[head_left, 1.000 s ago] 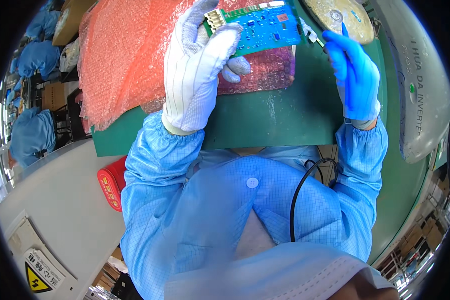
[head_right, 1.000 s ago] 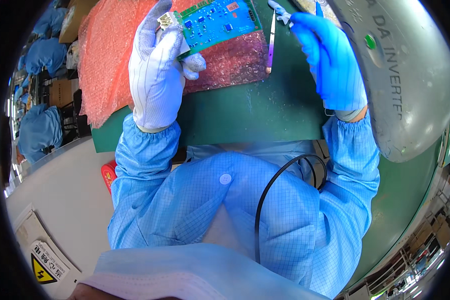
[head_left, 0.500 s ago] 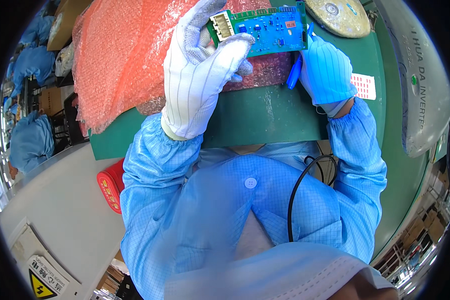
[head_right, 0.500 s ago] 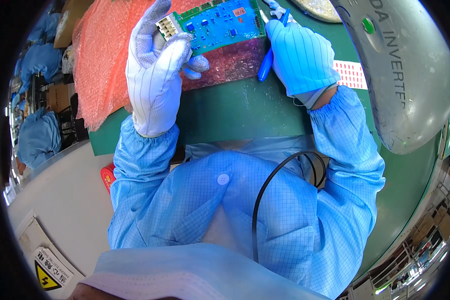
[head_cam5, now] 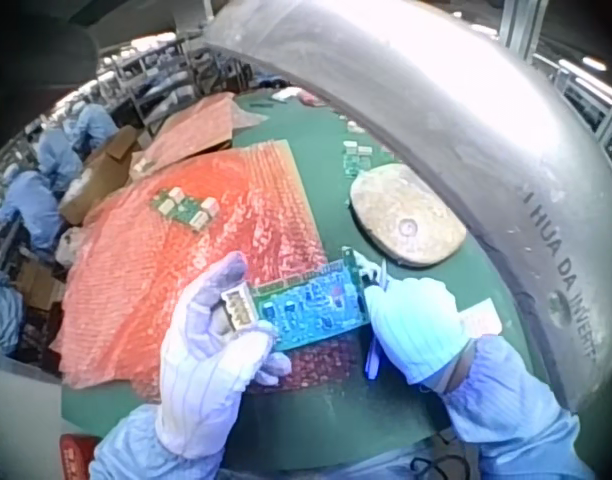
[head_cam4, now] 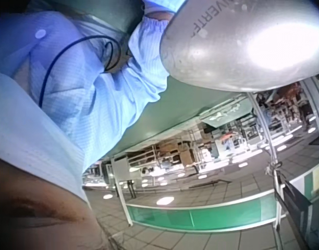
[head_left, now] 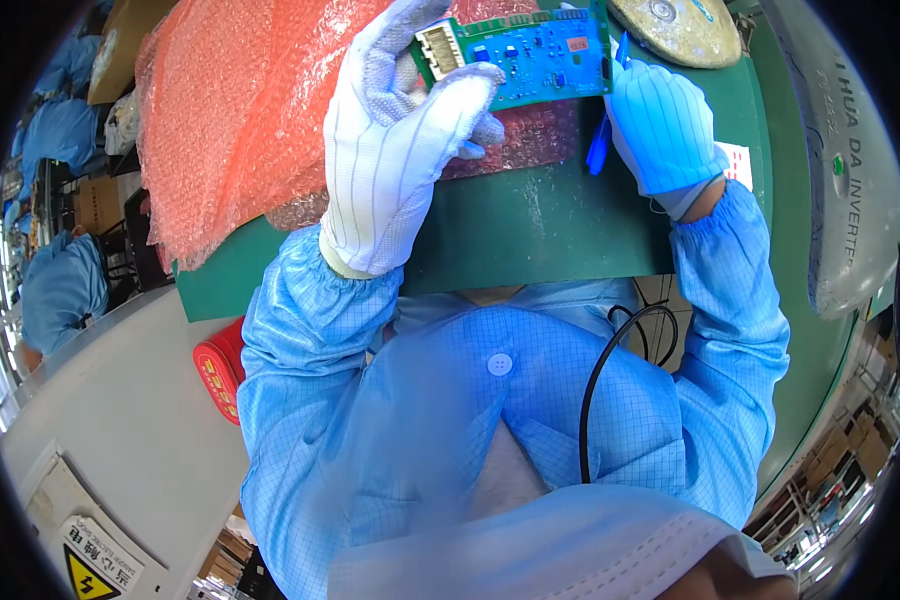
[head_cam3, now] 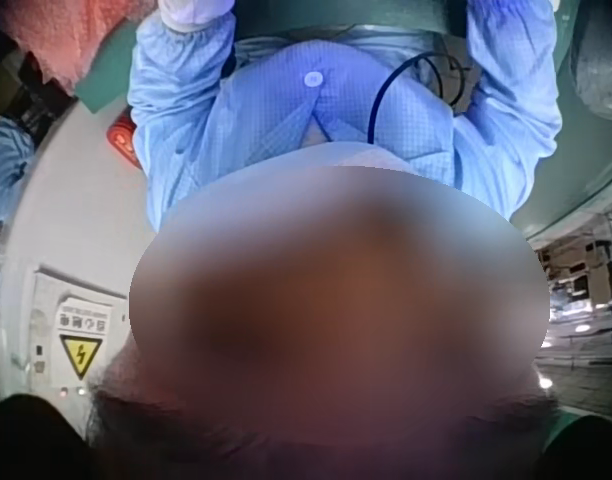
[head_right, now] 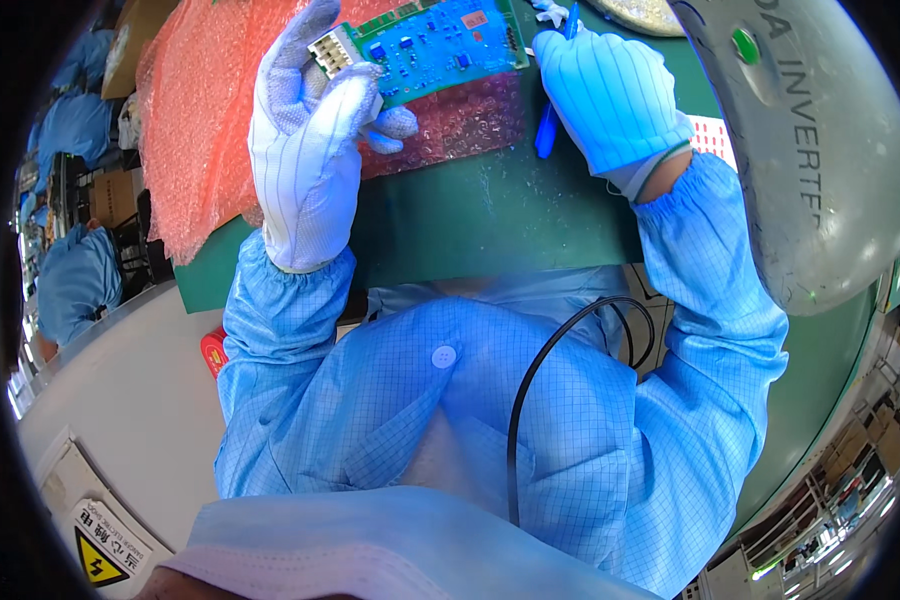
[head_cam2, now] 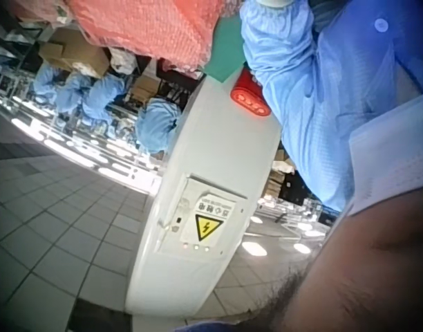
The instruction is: Assemble and inspect components on a printed circuit board.
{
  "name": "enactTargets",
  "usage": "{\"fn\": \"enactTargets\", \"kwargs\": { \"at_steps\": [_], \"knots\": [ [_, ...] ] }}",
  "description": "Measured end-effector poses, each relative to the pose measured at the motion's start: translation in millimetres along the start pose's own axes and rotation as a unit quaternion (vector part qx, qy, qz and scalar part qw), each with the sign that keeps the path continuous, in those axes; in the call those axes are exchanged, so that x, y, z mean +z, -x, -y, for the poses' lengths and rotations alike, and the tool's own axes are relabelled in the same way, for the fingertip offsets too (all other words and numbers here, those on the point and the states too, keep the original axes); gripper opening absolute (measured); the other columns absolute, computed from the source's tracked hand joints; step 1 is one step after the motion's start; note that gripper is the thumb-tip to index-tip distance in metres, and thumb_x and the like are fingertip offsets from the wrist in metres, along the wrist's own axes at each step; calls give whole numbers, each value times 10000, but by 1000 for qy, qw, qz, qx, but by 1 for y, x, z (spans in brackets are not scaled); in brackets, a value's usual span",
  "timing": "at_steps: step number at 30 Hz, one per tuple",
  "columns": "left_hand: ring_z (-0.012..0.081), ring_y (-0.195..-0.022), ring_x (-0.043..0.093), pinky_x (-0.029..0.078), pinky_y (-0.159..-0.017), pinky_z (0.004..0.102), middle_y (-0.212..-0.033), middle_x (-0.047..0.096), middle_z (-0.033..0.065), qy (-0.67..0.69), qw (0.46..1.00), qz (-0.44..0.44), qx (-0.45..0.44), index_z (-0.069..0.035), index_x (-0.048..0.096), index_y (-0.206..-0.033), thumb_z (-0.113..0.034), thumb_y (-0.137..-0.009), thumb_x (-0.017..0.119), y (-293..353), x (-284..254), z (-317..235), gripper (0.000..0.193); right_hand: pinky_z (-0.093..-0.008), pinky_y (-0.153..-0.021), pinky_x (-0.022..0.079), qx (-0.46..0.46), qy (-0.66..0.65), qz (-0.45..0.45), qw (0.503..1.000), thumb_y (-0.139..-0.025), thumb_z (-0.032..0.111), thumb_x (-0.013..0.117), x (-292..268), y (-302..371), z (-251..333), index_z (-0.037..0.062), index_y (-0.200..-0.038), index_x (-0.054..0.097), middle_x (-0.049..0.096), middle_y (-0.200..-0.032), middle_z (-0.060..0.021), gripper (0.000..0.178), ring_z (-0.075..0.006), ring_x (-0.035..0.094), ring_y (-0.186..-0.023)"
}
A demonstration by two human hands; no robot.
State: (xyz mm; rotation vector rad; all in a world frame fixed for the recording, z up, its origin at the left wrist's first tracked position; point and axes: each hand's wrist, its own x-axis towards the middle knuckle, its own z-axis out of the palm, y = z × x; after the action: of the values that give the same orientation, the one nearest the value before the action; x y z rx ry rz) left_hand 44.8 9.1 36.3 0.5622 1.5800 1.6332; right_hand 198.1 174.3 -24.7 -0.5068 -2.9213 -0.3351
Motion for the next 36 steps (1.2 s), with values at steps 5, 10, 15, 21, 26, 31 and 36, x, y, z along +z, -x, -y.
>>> {"fn": "enactTargets", "kwargs": {
  "at_steps": [5,10,15,21,26,31,36],
  "knots": [
    [146,-613,610,525,-592,242,-866,575,87,56,995,-62,49,11,301,-1410,-34,-862,536,-1,2,0,598,-446,-628,518,71,-53,26,996,-837,56,550,11,-5,-8,56,-995,575,631,-809,-163,160,-366,640,-750],
    [138,-599,591,521,-586,246,-829,560,77,111,990,-44,79,5,311,-1394,-57,-885,540,-6,-3,8,561,-435,-649,525,86,-78,63,991,-815,38,561,11,-2,-10,77,-1037,584,646,-860,-168,227,-368,647,-802],
    [148,-624,606,514,-582,243,-851,563,94,54,998,-23,33,9,314,-1364,-67,-897,544,-4,-3,7,527,-360,-642,526,173,-196,-22,965,-769,61,595,-19,4,-11,83,-932,614,646,-816,-125,165,-338,647,-732],
    [157,-667,621,512,-581,247,-931,566,118,31,998,45,-15,18,306,-1352,-54,-887,583,-11,0,14,546,-273,-616,483,192,-553,-114,803,-840,61,603,-19,5,-30,39,-918,549,580,-733,-44,98,-106,577,-656],
    [154,-694,617,516,-604,248,-985,535,112,17,998,60,-8,12,328,-1353,-36,-876,612,-18,-9,36,557,-269,-643,498,155,-358,-88,917,-846,75,644,18,2,-26,29,-946,563,635,-754,-50,136,-141,626,-690],
    [161,-732,620,518,-626,253,-973,525,102,36,960,187,203,14,323,-1371,-82,-896,603,-45,-1,34,559,-333,-841,538,155,-713,-299,616,-904,64,622,3,1,-18,-2,-1088,566,621,-1004,-121,203,-215,663,-895],
    [169,-751,628,526,-649,262,-982,524,107,-18,988,108,-109,19,316,-1374,-122,-910,595,-25,-4,20,559,-334,-869,528,152,-547,-323,757,-910,78,630,24,-3,-18,2,-1096,569,591,-1065,-99,210,-177,630,-949]
  ]
}}
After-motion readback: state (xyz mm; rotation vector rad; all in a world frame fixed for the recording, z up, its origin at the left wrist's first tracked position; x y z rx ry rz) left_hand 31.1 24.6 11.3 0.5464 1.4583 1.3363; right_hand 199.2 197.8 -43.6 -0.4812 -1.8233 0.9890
